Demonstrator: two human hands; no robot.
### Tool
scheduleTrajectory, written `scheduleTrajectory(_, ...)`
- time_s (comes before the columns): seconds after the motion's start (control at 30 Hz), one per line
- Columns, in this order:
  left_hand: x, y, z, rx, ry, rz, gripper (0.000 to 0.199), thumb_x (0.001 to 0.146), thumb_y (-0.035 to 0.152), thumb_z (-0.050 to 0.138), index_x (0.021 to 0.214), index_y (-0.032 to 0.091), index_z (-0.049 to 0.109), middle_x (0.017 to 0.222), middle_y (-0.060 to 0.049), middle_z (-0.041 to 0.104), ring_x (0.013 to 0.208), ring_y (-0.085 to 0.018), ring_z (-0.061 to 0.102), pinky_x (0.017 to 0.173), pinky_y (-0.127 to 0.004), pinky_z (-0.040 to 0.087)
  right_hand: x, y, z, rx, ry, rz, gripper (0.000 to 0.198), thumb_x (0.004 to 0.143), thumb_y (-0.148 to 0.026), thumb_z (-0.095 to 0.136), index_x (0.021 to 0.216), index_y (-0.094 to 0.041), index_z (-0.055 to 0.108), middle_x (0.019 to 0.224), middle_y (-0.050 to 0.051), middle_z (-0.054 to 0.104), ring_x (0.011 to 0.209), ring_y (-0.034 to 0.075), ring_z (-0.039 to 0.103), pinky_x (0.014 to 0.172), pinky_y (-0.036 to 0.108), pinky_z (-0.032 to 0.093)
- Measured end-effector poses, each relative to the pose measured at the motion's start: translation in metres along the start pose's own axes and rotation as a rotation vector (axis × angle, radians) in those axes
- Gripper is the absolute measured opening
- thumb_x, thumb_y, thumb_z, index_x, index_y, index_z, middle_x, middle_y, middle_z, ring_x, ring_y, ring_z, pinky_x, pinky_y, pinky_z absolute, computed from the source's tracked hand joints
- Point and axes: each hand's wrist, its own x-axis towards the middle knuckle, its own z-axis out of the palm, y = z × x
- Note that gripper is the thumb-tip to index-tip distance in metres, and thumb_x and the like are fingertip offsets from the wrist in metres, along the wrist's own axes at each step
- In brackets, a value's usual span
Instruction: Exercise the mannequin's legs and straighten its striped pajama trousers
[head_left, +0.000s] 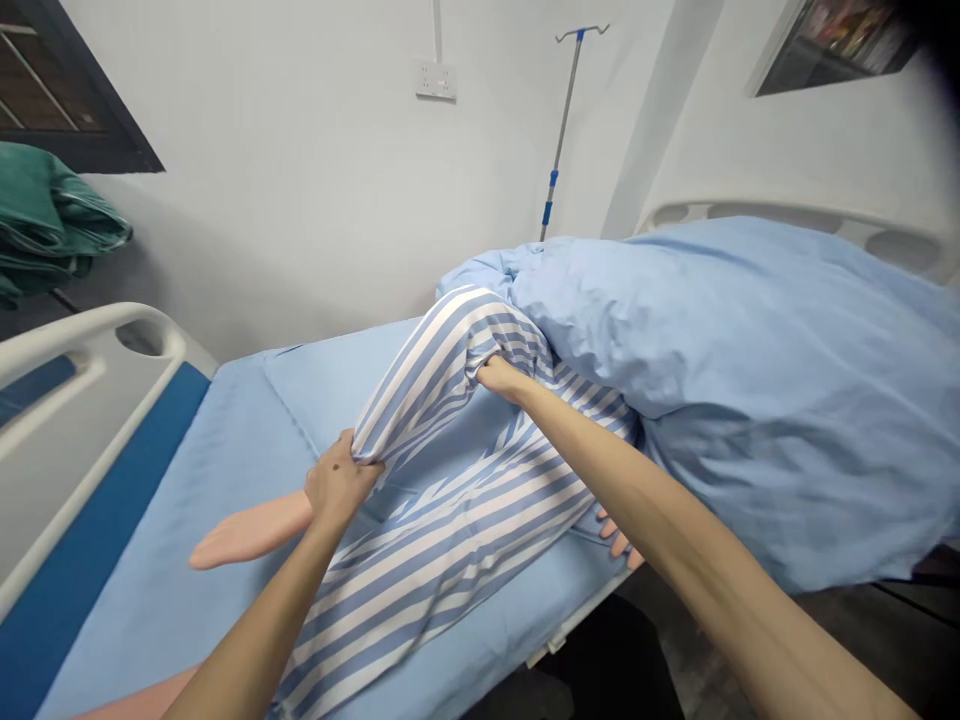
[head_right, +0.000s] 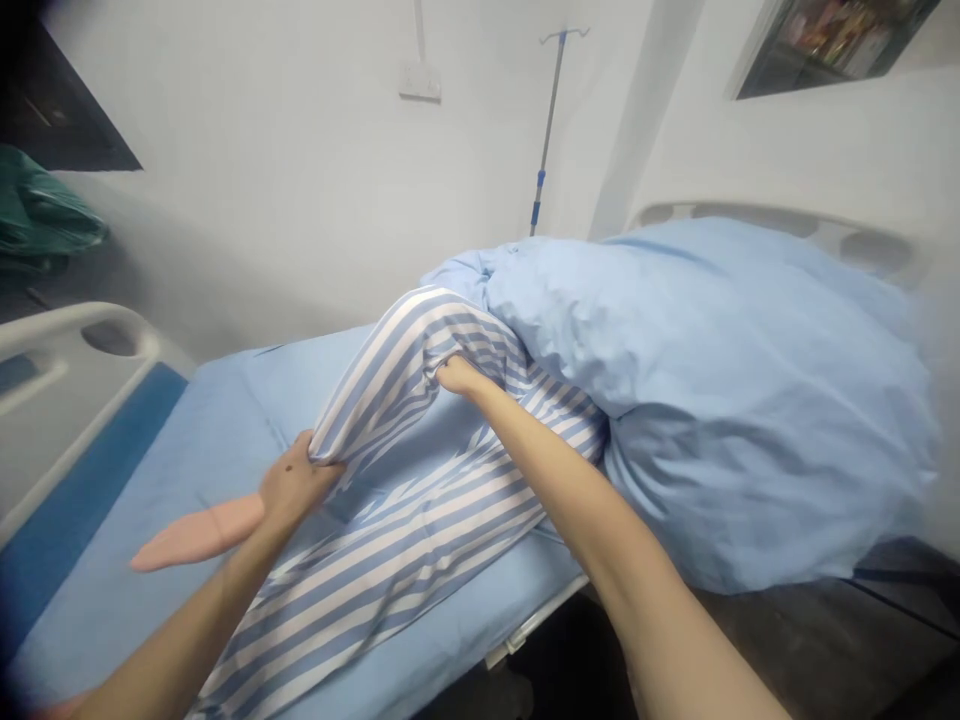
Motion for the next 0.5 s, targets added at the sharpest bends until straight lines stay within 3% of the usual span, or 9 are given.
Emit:
scheduleTrajectory(0.1,0.002,0.022,0.008,-0.049,0.045,-0.002,0.032,0.068,0.041,0.047,0.096,0.026,0.044,0.083,-0.002,0.059,0.072,-0.021,0.055,0.058,-0.028,0.033,0.005,-0.013,-0.010,0.176,-0.051,0.027,0.049,0.063,-0.009,0.043,0.109,-0.018,0.056,0.108,0.004,0.060,0.101,0.018,0.054,0.086,0.034,0.044)
scheduleTrajectory(0.2,0.002,0.027,0.012,-0.070,0.082,0.003,0.030,0.068,0.040,0.047,0.094,0.026,0.044,0.084,-0.002,0.059,0.073,-0.022,0.055,0.058,-0.029,0.033,0.006,-0.019,-0.012,0.259,-0.117,0.069,0.049,0.062,-0.008,0.041,0.107,-0.018,0.056,0.103,0.005,0.062,0.093,0.017,0.057,0.082,0.033,0.047)
scheduleTrajectory(0.37,0.003,0.014,0.007,-0.056,0.064,0.036,0.031,0.067,0.038,0.047,0.096,0.027,0.045,0.087,-0.001,0.060,0.075,-0.021,0.055,0.060,-0.029,0.033,0.003,-0.010,-0.007,0.142,-0.023,0.033,0.047,0.064,-0.012,0.043,0.108,-0.021,0.057,0.107,0.003,0.060,0.103,0.017,0.052,0.091,0.036,0.041)
scheduleTrajectory(0.5,0.003,-0.008,-0.005,0.002,0.042,0.055,0.034,0.068,0.036,0.047,0.101,0.028,0.045,0.090,0.000,0.060,0.078,-0.021,0.055,0.061,-0.028,0.033,0.002,0.000,0.004,0.019,-0.026,0.023,0.043,0.069,-0.018,0.043,0.110,-0.022,0.056,0.110,0.003,0.060,0.106,0.018,0.051,0.093,0.037,0.038)
